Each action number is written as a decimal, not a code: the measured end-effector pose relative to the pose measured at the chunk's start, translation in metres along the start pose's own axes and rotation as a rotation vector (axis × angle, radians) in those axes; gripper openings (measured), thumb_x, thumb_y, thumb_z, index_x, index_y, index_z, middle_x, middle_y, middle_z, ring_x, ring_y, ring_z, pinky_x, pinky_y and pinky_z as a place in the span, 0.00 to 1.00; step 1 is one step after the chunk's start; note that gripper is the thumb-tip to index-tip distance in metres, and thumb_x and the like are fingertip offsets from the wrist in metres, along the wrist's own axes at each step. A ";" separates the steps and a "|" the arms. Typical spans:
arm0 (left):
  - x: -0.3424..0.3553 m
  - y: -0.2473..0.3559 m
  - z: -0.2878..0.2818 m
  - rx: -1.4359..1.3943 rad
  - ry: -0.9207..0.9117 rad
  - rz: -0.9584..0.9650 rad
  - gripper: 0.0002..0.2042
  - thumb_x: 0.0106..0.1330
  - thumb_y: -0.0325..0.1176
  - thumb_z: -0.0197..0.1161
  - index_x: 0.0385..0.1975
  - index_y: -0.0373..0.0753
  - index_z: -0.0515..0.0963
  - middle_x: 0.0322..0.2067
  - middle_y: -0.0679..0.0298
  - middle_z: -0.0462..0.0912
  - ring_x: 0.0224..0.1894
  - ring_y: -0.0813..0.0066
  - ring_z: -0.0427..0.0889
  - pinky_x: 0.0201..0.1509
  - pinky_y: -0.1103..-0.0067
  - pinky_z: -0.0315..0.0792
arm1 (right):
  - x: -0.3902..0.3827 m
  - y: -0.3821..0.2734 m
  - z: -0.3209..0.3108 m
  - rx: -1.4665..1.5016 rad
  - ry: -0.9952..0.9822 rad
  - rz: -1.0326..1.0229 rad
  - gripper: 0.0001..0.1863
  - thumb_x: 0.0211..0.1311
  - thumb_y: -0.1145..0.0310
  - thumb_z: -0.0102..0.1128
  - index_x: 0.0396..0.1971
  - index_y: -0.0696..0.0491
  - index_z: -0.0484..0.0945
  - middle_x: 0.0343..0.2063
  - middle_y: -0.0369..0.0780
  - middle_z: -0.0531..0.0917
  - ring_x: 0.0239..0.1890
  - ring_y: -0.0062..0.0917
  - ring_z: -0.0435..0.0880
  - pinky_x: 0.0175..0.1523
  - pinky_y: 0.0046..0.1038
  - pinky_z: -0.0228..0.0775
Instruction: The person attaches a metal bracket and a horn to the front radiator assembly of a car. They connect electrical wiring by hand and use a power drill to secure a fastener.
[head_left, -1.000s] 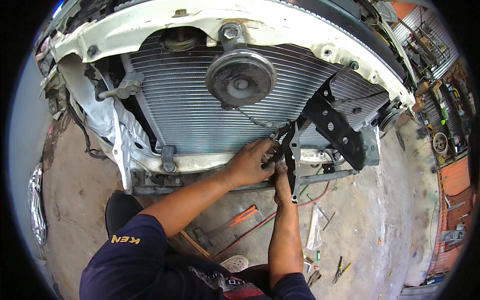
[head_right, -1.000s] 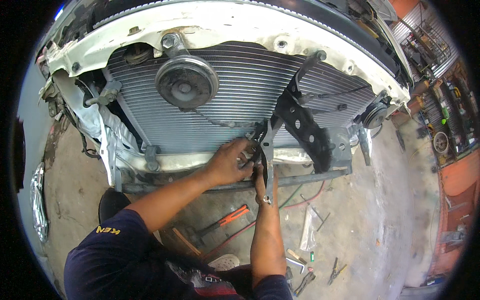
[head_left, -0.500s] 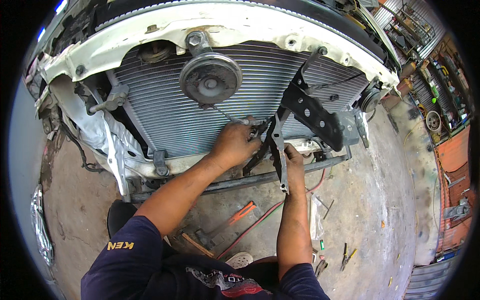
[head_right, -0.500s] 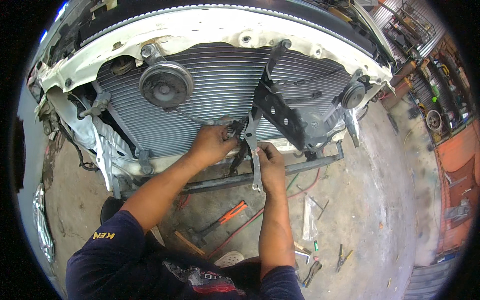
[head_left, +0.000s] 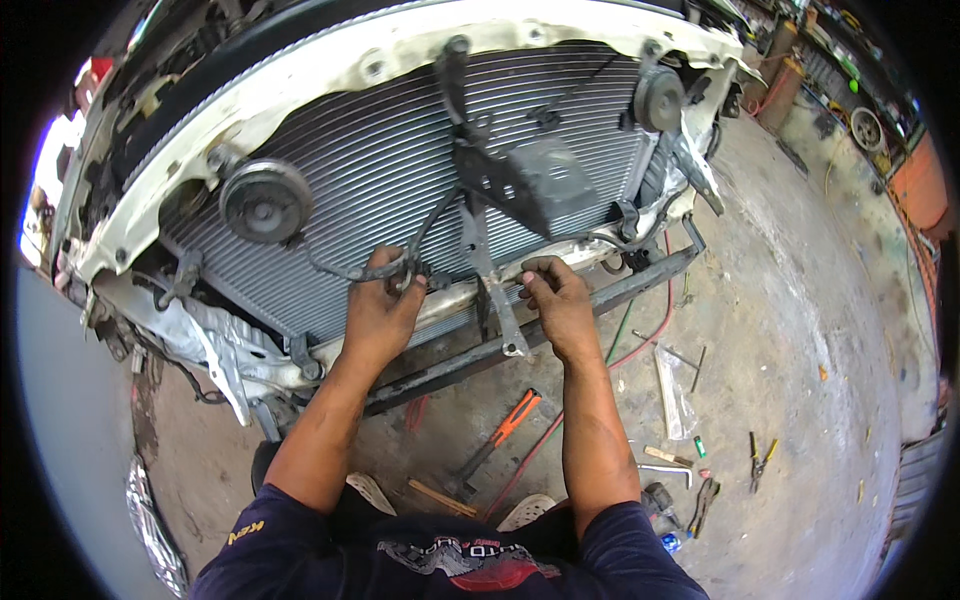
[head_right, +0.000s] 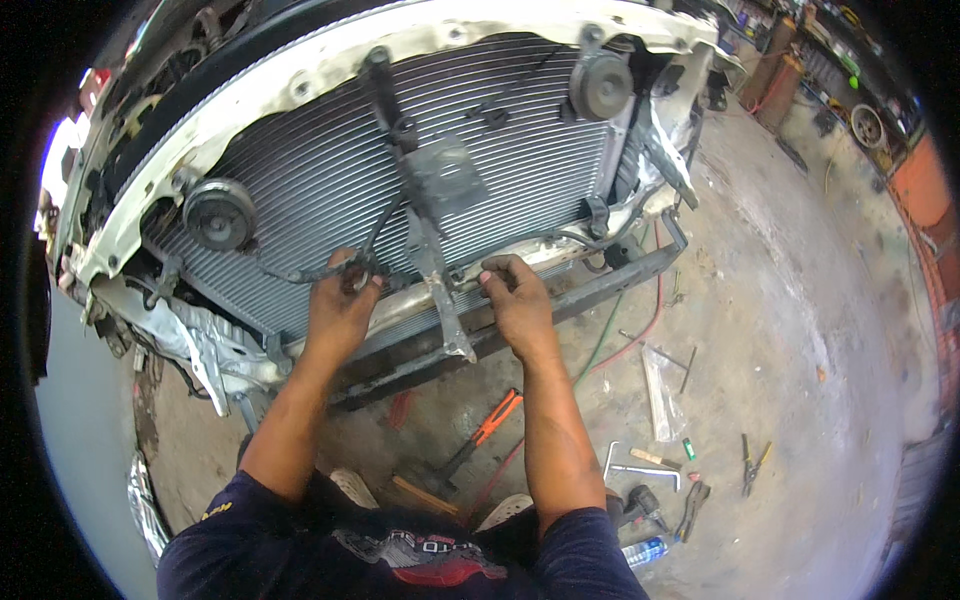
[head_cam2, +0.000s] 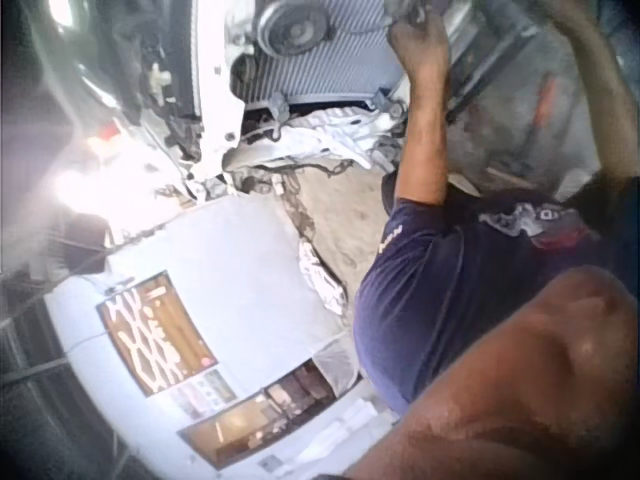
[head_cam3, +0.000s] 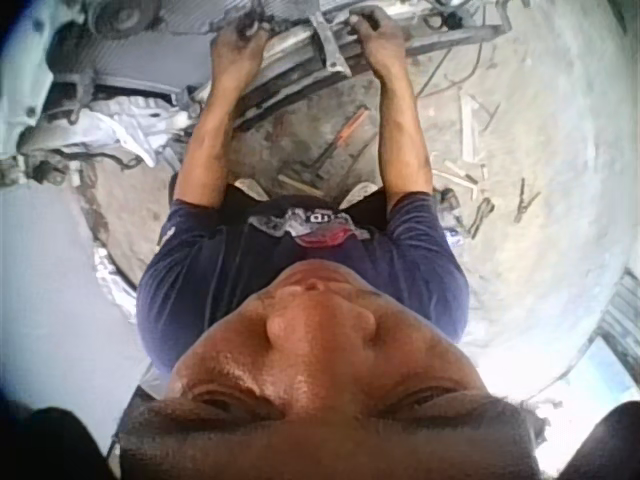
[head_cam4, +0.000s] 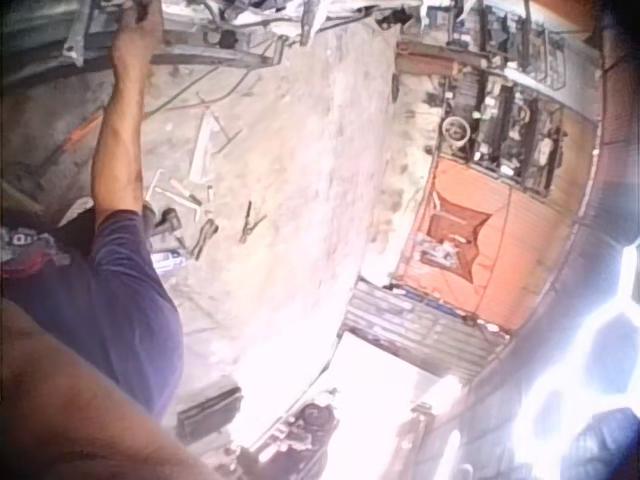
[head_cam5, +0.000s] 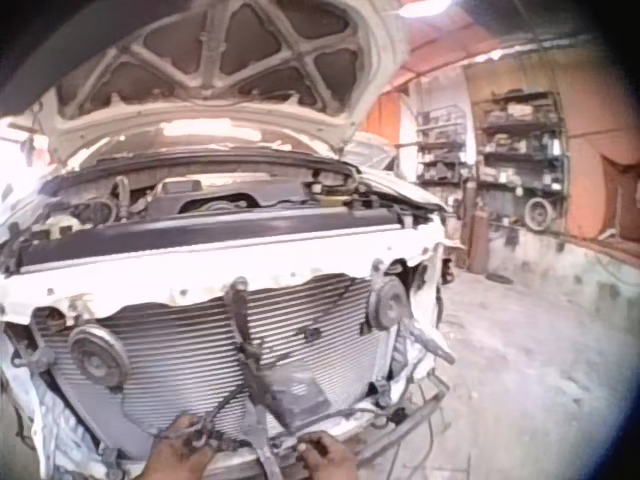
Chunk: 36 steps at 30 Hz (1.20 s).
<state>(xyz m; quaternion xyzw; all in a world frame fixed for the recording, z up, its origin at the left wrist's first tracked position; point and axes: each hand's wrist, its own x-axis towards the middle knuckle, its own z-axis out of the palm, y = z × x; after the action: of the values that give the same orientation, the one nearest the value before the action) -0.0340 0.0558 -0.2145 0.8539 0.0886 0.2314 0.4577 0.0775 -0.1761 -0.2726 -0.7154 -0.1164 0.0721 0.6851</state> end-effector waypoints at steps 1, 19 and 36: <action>0.000 0.001 -0.002 0.130 -0.028 -0.015 0.12 0.66 0.30 0.68 0.44 0.36 0.75 0.27 0.57 0.83 0.30 0.64 0.84 0.40 0.69 0.77 | 0.000 0.001 0.001 -0.014 0.008 0.015 0.12 0.73 0.68 0.66 0.48 0.59 0.84 0.35 0.39 0.88 0.37 0.22 0.83 0.45 0.26 0.75; -0.050 -0.041 -0.067 0.239 -0.193 0.020 0.14 0.53 0.21 0.71 0.40 0.34 0.80 0.35 0.57 0.83 0.38 0.66 0.83 0.46 0.72 0.76 | 0.006 -0.006 -0.013 -0.054 0.010 -0.047 0.10 0.69 0.68 0.68 0.44 0.58 0.86 0.33 0.45 0.89 0.36 0.28 0.87 0.47 0.31 0.79; -0.014 -0.036 -0.007 -0.142 -0.080 0.097 0.14 0.65 0.09 0.63 0.47 0.33 0.78 0.55 0.56 0.78 0.59 0.66 0.83 0.62 0.74 0.81 | 0.011 -0.006 -0.015 -0.015 0.183 -0.097 0.20 0.68 0.74 0.67 0.59 0.56 0.85 0.34 0.36 0.86 0.36 0.19 0.82 0.45 0.24 0.76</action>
<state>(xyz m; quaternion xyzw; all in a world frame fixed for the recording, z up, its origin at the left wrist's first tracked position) -0.0478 0.0760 -0.2451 0.8310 0.0120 0.2249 0.5086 0.0917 -0.1876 -0.2650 -0.7178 -0.0884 -0.0274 0.6901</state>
